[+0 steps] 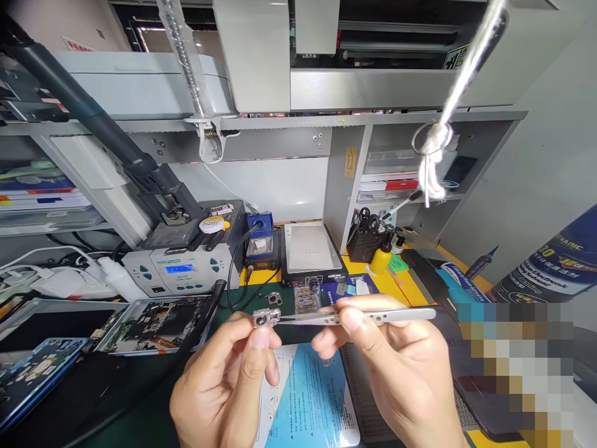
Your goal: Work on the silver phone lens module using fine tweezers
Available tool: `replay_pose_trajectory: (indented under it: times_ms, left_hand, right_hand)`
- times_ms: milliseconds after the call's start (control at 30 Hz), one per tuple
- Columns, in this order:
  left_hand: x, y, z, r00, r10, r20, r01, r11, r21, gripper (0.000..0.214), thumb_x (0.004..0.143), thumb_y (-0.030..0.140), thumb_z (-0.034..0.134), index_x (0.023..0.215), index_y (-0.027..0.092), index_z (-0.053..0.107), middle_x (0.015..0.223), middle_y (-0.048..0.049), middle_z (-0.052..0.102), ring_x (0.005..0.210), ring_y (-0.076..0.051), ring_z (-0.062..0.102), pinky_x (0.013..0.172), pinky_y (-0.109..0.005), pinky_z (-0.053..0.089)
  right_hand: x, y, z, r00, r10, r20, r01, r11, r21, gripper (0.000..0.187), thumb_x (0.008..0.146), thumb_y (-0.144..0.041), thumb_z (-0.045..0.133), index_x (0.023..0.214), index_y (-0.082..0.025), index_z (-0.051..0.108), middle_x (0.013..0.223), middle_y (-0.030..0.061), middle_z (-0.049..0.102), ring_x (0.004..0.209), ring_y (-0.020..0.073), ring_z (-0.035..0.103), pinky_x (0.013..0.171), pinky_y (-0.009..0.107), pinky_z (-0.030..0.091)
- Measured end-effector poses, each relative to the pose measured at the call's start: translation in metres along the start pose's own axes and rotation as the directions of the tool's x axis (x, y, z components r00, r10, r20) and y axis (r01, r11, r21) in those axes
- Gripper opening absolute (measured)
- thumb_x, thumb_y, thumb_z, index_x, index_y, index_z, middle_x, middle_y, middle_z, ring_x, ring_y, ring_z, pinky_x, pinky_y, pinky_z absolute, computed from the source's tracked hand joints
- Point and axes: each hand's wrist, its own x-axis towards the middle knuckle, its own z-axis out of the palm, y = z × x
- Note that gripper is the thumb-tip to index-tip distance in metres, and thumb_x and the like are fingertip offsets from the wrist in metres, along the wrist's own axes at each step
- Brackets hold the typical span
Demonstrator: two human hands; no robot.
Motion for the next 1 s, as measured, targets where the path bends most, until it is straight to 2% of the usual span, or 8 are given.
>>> replay_pose_trajectory:
  times_ms: [133, 267, 400, 767, 1000]
  left_hand:
    - [-0.001, 0.000, 0.001, 1.000, 0.003, 0.010, -0.003, 1.000, 0.000, 0.018, 0.098, 0.021, 0.058, 0.082, 0.022, 0.065, 0.068, 0.0012, 0.060, 0.060, -0.012, 0.058, 0.061, -0.025, 0.047]
    - [-0.001, 0.000, 0.001, 1.000, -0.017, 0.001, 0.017, 1.000, 0.005, 0.019, 0.098, 0.023, 0.059, 0.080, 0.022, 0.065, 0.066, 0.0018, 0.060, 0.057, -0.012, 0.057, 0.058, -0.024, 0.046]
    - [-0.001, 0.002, 0.001, 0.999, -0.047, -0.001, 0.047, 0.999, 0.007, 0.020, 0.098, 0.025, 0.059, 0.078, 0.021, 0.065, 0.064, 0.0024, 0.060, 0.054, -0.011, 0.057, 0.057, -0.024, 0.046]
    - [0.000, 0.006, 0.003, 0.994, -0.109, -0.012, 0.109, 0.994, -0.012, 0.025, 0.098, 0.028, 0.060, 0.074, 0.021, 0.064, 0.062, 0.0037, 0.060, 0.050, -0.009, 0.056, 0.052, -0.022, 0.044]
    - [0.000, 0.007, 0.003, 0.993, -0.114, -0.015, 0.114, 0.993, -0.028, 0.025, 0.098, 0.028, 0.060, 0.075, 0.021, 0.064, 0.063, 0.0038, 0.060, 0.049, -0.009, 0.055, 0.049, -0.021, 0.043]
  right_hand:
    - [-0.002, -0.001, -0.005, 0.998, 0.046, 0.041, -0.048, 0.997, 0.057, 0.030, 0.079, -0.046, 0.086, 0.095, -0.021, 0.082, 0.071, 0.0082, 0.080, 0.062, 0.0285, 0.077, 0.063, 0.041, 0.066]
    - [-0.004, -0.002, -0.009, 0.993, 0.058, 0.099, -0.068, 0.993, 0.100, 0.010, 0.091, -0.031, 0.078, 0.095, -0.024, 0.083, 0.071, 0.0036, 0.081, 0.060, 0.0185, 0.076, 0.064, 0.026, 0.065]
    - [-0.004, -0.001, -0.009, 0.991, 0.055, 0.121, -0.068, 0.993, 0.100, 0.009, 0.093, -0.030, 0.076, 0.097, -0.025, 0.083, 0.073, 0.0011, 0.081, 0.064, 0.0150, 0.077, 0.068, 0.019, 0.063]
    - [-0.005, 0.002, -0.016, 0.982, 0.005, 0.189, -0.012, 0.999, 0.036, 0.011, 0.097, -0.025, 0.071, 0.102, -0.027, 0.081, 0.076, 0.0014, 0.081, 0.068, 0.0161, 0.078, 0.071, 0.022, 0.064]
    - [-0.001, 0.002, -0.016, 0.983, 0.027, 0.181, -0.045, 0.994, 0.096, 0.013, 0.097, -0.026, 0.070, 0.102, -0.025, 0.082, 0.076, 0.0043, 0.081, 0.068, 0.0190, 0.078, 0.070, 0.026, 0.065]
